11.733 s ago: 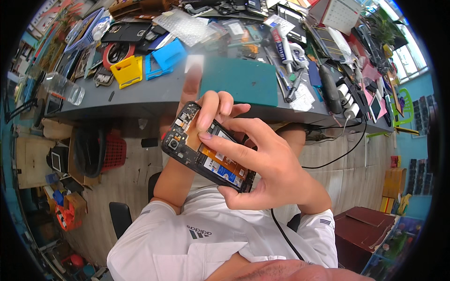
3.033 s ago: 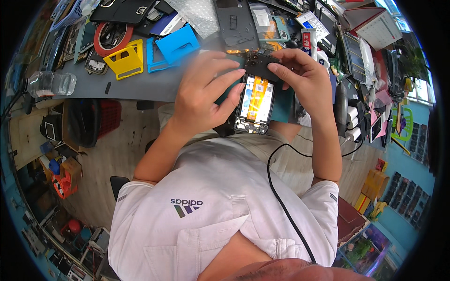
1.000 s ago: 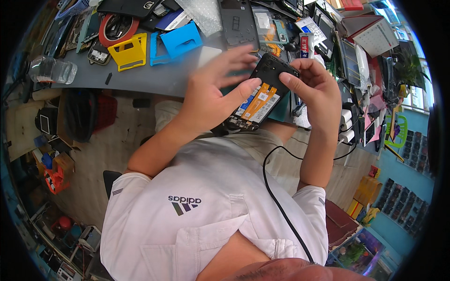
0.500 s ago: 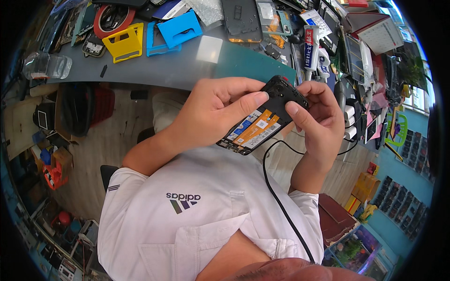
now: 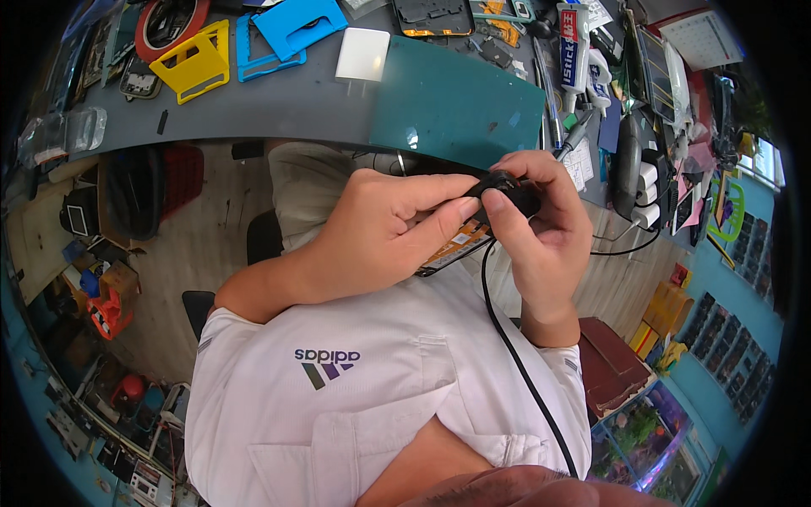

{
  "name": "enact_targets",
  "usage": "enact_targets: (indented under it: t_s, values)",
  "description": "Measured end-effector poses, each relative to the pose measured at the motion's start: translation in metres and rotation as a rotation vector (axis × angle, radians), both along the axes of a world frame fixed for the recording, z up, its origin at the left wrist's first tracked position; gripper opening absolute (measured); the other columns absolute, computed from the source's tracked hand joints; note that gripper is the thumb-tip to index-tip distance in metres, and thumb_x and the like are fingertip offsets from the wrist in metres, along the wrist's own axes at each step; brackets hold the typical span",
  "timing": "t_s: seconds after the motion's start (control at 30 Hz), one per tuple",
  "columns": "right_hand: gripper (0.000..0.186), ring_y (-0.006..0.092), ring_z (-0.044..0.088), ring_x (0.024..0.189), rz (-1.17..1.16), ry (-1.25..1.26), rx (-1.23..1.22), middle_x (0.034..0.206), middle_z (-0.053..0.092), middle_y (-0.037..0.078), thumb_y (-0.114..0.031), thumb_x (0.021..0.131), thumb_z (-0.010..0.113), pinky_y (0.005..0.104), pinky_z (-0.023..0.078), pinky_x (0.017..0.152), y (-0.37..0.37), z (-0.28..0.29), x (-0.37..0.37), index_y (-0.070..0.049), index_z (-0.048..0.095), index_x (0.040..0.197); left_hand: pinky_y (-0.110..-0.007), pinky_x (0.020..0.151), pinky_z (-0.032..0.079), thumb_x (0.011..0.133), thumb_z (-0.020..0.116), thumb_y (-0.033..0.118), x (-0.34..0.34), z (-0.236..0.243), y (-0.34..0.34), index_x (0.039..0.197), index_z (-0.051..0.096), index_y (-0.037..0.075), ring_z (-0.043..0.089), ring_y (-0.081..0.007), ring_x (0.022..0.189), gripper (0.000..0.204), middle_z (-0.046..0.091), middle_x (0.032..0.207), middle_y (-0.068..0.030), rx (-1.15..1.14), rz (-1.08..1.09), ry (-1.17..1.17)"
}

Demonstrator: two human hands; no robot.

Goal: The person repairs a disassembled smartphone by connecting internal ribbon cables and reattaching the screen assembly. They use a screwdriver to secure screws on the back cover, handling the phone, screen, and screws throughout the process.

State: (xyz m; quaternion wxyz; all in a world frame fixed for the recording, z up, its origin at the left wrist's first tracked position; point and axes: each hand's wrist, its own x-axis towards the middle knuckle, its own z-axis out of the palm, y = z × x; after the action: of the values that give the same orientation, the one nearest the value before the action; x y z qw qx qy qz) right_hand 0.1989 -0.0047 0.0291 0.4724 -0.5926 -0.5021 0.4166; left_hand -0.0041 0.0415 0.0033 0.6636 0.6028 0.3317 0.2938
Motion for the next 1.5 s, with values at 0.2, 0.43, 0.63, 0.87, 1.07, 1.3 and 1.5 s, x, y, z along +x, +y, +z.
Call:
enact_targets:
  t_s: [0.2,0.43,0.63,0.87,1.07,1.3,1.5]
  values:
    - [0.019,0.01,0.059,0.088,-0.026,0.013,0.005,0.102,0.066,0.004,0.001,0.091,0.078,0.0251,0.048,0.079,-0.006,-0.006,-0.008,0.001,0.068,0.107,-0.024,0.073,0.059,0.107,0.068,0.008,0.0,-0.005,-0.004,0.129,0.075,-0.005,0.074,-0.008,0.085,0.026,0.083,0.097,-0.0105,0.04,0.029,-0.034]
    - [0.026,0.0114,0.063,0.093,0.024,-0.013,0.028,0.108,0.069,0.007,-0.004,0.093,0.083,0.0249,0.049,0.081,-0.003,-0.008,-0.005,0.003,0.069,0.114,-0.025,0.073,0.06,0.107,0.065,0.006,-0.002,-0.004,-0.001,0.127,0.074,-0.006,0.076,-0.0111,0.085,0.025,0.082,0.098,-0.0121,0.102,0.052,-0.008]
    - [0.033,0.0131,0.066,0.101,-0.005,0.143,0.012,0.114,0.07,0.01,-0.001,0.096,0.08,0.0245,0.051,0.088,-0.007,-0.002,-0.002,0.005,0.071,0.126,-0.027,0.082,0.06,0.11,0.061,0.008,-0.003,-0.011,-0.003,0.132,0.071,-0.006,0.077,-0.0128,0.094,0.028,0.081,0.109,-0.0131,0.086,0.094,0.033]
    - [0.025,0.0112,0.063,0.093,-0.023,0.105,-0.038,0.105,0.071,0.007,0.0,0.095,0.079,0.0249,0.049,0.082,-0.011,-0.004,0.006,0.005,0.074,0.12,-0.029,0.091,0.06,0.11,0.062,0.006,-0.003,-0.01,0.0,0.137,0.067,-0.007,0.075,-0.0149,0.104,0.031,0.079,0.117,-0.0142,0.068,0.045,-0.033]
    - [0.028,0.0109,0.063,0.087,0.008,0.086,0.02,0.101,0.072,0.007,0.0,0.092,0.084,0.0253,0.049,0.077,-0.01,-0.01,0.008,0.005,0.075,0.119,-0.032,0.097,0.059,0.107,0.068,0.002,0.0,-0.011,-0.004,0.137,0.064,-0.011,0.073,-0.0169,0.112,0.034,0.076,0.125,-0.0173,-0.029,0.033,-0.108]
    - [0.035,0.0137,0.07,0.1,-0.014,0.179,0.014,0.111,0.074,0.01,0.001,0.093,0.083,0.0278,0.057,0.091,-0.011,-0.006,0.002,0.006,0.073,0.126,-0.028,0.092,0.06,0.105,0.071,0.005,0.006,-0.009,-0.007,0.133,0.067,-0.01,0.073,-0.0135,0.105,0.032,0.078,0.12,-0.0147,-0.122,0.183,-0.22]
    - [0.035,0.0158,0.072,0.103,0.027,0.207,0.007,0.114,0.074,0.013,0.003,0.095,0.079,0.0312,0.059,0.095,-0.02,-0.01,0.015,0.008,0.071,0.13,-0.028,0.09,0.06,0.106,0.07,0.006,0.003,-0.01,-0.002,0.132,0.067,-0.01,0.073,-0.013,0.103,0.031,0.079,0.117,-0.015,-0.127,0.221,-0.239]
